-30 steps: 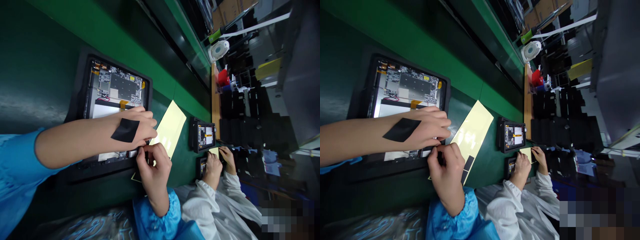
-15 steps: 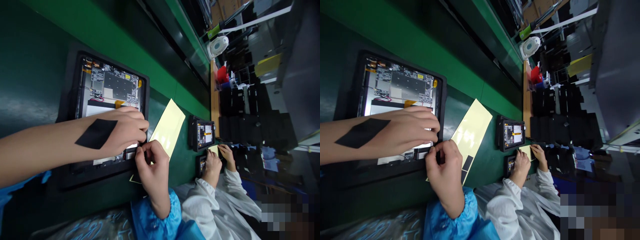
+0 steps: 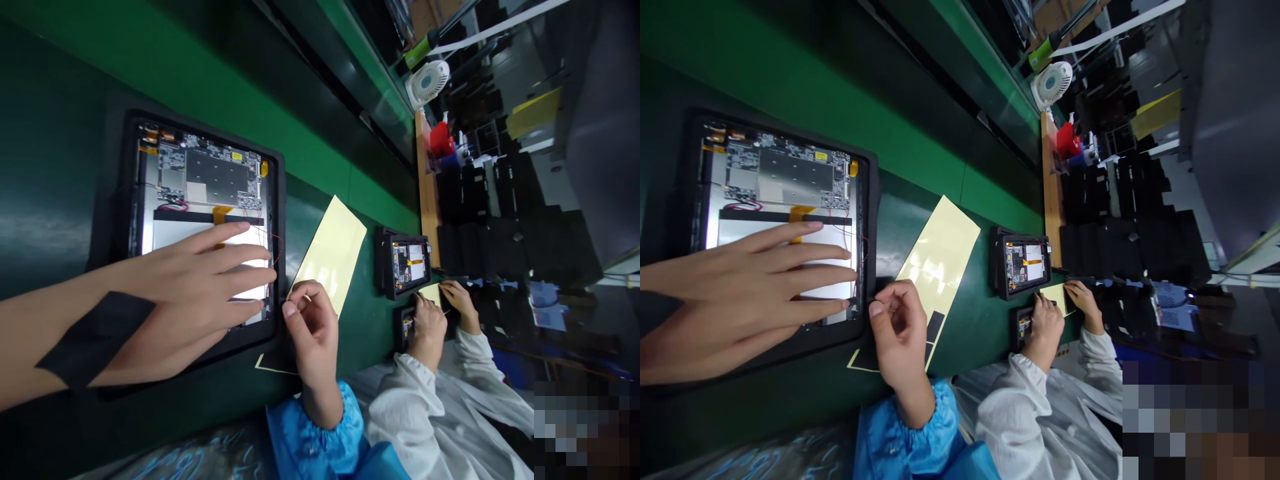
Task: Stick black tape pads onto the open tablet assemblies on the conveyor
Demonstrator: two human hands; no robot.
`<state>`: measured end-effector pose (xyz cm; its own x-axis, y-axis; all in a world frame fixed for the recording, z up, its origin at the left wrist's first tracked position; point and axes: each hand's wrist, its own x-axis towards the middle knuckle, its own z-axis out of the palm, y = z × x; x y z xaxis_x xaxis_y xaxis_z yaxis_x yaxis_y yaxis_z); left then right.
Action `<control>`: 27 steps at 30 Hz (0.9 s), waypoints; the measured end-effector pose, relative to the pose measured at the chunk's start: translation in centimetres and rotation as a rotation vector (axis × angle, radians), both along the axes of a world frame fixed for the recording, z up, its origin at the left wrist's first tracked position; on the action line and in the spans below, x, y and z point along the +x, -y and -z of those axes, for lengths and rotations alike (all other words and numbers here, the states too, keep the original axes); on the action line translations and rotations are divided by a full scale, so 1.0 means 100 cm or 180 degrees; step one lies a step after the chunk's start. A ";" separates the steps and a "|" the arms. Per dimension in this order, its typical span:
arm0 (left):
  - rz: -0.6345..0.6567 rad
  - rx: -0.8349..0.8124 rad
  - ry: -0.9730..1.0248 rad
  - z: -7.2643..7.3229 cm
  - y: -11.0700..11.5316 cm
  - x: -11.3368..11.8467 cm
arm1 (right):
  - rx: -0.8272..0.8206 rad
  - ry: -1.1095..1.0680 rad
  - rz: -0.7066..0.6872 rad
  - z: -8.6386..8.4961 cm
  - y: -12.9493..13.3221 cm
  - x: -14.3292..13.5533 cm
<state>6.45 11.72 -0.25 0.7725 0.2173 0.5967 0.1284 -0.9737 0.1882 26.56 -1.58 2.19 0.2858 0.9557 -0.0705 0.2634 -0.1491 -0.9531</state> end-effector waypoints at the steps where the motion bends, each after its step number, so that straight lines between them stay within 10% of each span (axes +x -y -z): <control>1: 0.0012 -0.0005 -0.0057 0.000 0.000 0.000 | 0.0080 0.0031 0.0064 0.001 0.003 0.001; 12: 0.0276 0.0700 -0.0131 0.003 0.002 0.007 | 0.0541 0.0882 0.0089 -0.006 -0.008 0.006; 21: 0.0139 -0.0109 -0.0458 -0.006 0.012 -0.021 | 0.0832 0.0880 -0.0282 -0.035 -0.013 0.003; 27: -0.0402 -0.1063 -0.0456 0.003 0.054 0.038 | 0.1225 0.0946 -0.1377 -0.077 -0.030 -0.025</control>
